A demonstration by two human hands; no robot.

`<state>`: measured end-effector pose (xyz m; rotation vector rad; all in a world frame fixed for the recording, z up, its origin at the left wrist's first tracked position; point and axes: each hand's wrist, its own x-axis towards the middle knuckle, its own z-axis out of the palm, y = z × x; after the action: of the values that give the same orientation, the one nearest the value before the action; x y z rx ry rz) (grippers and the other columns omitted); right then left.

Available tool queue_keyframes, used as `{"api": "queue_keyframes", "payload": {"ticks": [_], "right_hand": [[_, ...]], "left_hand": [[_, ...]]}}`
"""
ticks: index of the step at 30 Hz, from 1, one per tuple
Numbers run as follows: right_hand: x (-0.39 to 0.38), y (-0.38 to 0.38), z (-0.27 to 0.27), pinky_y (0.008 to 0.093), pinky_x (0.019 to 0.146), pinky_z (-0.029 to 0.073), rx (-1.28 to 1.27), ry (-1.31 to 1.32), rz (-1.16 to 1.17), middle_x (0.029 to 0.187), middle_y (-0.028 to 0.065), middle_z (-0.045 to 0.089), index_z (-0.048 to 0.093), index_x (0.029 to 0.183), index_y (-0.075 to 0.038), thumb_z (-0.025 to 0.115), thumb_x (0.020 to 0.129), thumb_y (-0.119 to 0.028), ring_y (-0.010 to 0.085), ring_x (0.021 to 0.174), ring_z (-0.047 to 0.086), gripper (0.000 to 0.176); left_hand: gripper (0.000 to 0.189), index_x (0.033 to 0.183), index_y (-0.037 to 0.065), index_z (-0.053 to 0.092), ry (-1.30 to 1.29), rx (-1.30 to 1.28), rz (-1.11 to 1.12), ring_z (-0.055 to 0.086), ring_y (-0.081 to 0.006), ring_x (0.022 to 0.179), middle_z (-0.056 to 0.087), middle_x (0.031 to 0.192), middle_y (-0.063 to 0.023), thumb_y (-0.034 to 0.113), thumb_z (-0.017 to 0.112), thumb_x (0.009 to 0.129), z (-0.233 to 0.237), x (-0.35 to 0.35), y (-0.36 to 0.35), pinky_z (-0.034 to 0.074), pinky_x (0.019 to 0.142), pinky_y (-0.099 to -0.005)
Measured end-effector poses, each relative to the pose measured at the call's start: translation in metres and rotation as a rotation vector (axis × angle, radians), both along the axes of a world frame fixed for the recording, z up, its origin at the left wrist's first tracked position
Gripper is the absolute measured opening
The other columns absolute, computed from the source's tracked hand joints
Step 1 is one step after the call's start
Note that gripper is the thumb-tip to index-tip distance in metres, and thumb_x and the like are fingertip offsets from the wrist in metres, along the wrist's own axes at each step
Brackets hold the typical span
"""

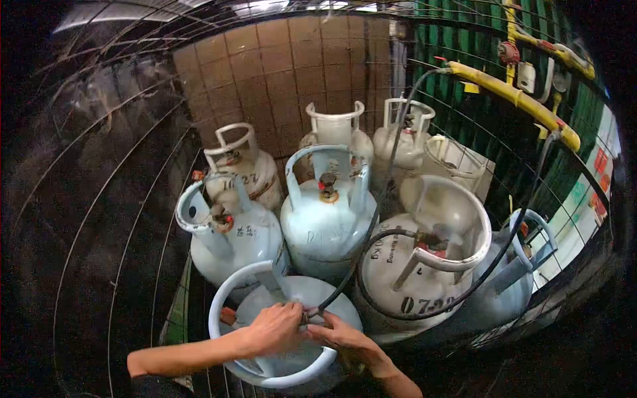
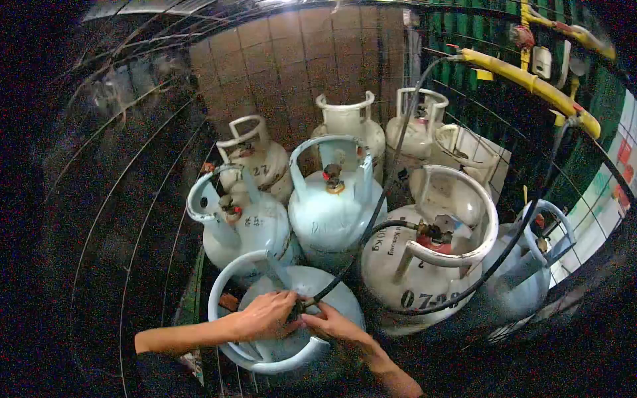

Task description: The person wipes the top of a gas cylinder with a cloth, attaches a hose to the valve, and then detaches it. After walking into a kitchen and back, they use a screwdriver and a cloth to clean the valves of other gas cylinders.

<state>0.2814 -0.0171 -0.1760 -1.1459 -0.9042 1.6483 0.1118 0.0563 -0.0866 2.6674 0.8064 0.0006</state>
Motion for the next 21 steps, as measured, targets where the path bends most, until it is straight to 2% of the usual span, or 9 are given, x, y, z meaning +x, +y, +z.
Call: {"api": "queue_keyframes", "payload": {"ticks": [3, 7, 8, 11, 12, 14, 15, 16, 21], "right_hand": [[0.006, 0.003, 0.026, 0.0210, 0.056, 0.037, -0.021, -0.011, 0.142, 0.075, -0.0025, 0.053, 0.058, 0.106, -0.004, 0.054, 0.092, -0.033, 0.0065, 0.065, 0.047, 0.032], [0.002, 0.010, -0.002, 0.0210, 0.055, 0.036, 0.016, -0.235, 0.128, 0.070, -0.0021, 0.051, 0.062, 0.091, -0.004, 0.051, 0.093, -0.040, 0.0077, 0.063, 0.046, 0.037], [0.002, 0.008, 0.003, 0.0214, 0.054, 0.036, -0.008, -0.321, 0.097, 0.067, -0.0024, 0.050, 0.062, 0.086, -0.005, 0.050, 0.093, -0.041, 0.0078, 0.061, 0.046, 0.039], [0.015, -0.006, 0.016, 0.0226, 0.046, 0.028, 0.088, 0.065, -0.042, 0.061, -0.0062, 0.047, 0.058, 0.072, -0.010, 0.057, 0.091, -0.031, 0.0040, 0.052, 0.039, 0.029], [0.017, -0.005, 0.012, 0.0226, 0.047, 0.028, 0.092, 0.008, -0.091, 0.061, -0.0076, 0.047, 0.059, 0.072, -0.010, 0.059, 0.090, -0.029, 0.0038, 0.053, 0.039, 0.026], [0.010, -0.004, 0.017, 0.0218, 0.049, 0.034, -0.085, -0.286, -0.121, 0.065, -0.0031, 0.050, 0.057, 0.094, -0.003, 0.060, 0.089, -0.029, 0.0060, 0.054, 0.043, 0.027], [0.004, -0.002, 0.013, 0.0226, 0.059, 0.041, -0.030, -0.230, -0.058, 0.077, 0.0012, 0.057, 0.050, 0.115, -0.002, 0.061, 0.088, -0.029, 0.0078, 0.064, 0.050, 0.040], [0.000, -0.002, 0.012, 0.0237, 0.067, 0.044, -0.029, -0.083, 0.000, 0.086, 0.0043, 0.060, 0.046, 0.121, -0.004, 0.062, 0.088, -0.028, 0.0094, 0.072, 0.054, 0.044], [0.009, 0.008, 0.001, 0.0235, 0.057, 0.038, 0.062, -0.211, 0.068, 0.076, 0.0012, 0.057, 0.056, 0.110, 0.000, 0.063, 0.087, -0.028, 0.0076, 0.065, 0.049, 0.037]], "left_hand": [[0.048, 0.106, -0.001, 0.054, 0.233, -0.279, 0.045, 0.057, -0.0420, 0.095, 0.060, 0.099, -0.0252, 0.040, 0.060, 0.084, 0.004, 0.009, 0.021, 0.047, 0.080, -0.0470], [0.050, 0.110, -0.002, 0.057, 0.157, -0.818, 0.088, 0.058, -0.0380, 0.100, 0.061, 0.101, -0.0266, 0.043, 0.049, 0.091, -0.012, -0.001, 0.050, 0.045, 0.086, -0.0443], [0.048, 0.109, -0.002, 0.057, 0.178, -0.710, 0.124, 0.058, -0.0387, 0.098, 0.061, 0.101, -0.0265, 0.042, 0.048, 0.092, -0.024, -0.003, 0.059, 0.045, 0.086, -0.0441], [0.044, 0.106, -0.002, 0.059, 0.019, -0.241, 0.184, 0.060, -0.0409, 0.092, 0.062, 0.098, -0.0266, 0.038, 0.047, 0.092, -0.016, -0.012, 0.052, 0.047, 0.082, -0.0438], [0.042, 0.105, -0.001, 0.059, -0.043, -0.277, 0.130, 0.060, -0.0409, 0.089, 0.062, 0.095, -0.0258, 0.037, 0.049, 0.091, -0.005, -0.011, 0.046, 0.048, 0.079, -0.0437], [0.038, 0.104, 0.001, 0.061, -0.055, -0.324, 0.066, 0.061, -0.0396, 0.085, 0.064, 0.089, -0.0243, 0.035, 0.055, 0.088, 0.017, -0.007, 0.034, 0.049, 0.076, -0.0429], [0.038, 0.104, 0.002, 0.062, -0.017, -0.334, 0.046, 0.062, -0.0383, 0.085, 0.064, 0.088, -0.0236, 0.035, 0.058, 0.086, 0.021, -0.005, 0.032, 0.049, 0.075, -0.0421], [0.040, 0.101, 0.001, 0.063, 0.008, -0.330, 0.047, 0.062, -0.0377, 0.086, 0.065, 0.090, -0.0231, 0.038, 0.058, 0.085, 0.011, -0.002, 0.037, 0.049, 0.077, -0.0421], [0.043, 0.100, -0.001, 0.065, 0.030, -0.487, 0.017, 0.064, -0.0343, 0.085, 0.065, 0.091, -0.0244, 0.038, 0.055, 0.086, -0.013, -0.003, 0.056, 0.050, 0.076, -0.0412]]}}
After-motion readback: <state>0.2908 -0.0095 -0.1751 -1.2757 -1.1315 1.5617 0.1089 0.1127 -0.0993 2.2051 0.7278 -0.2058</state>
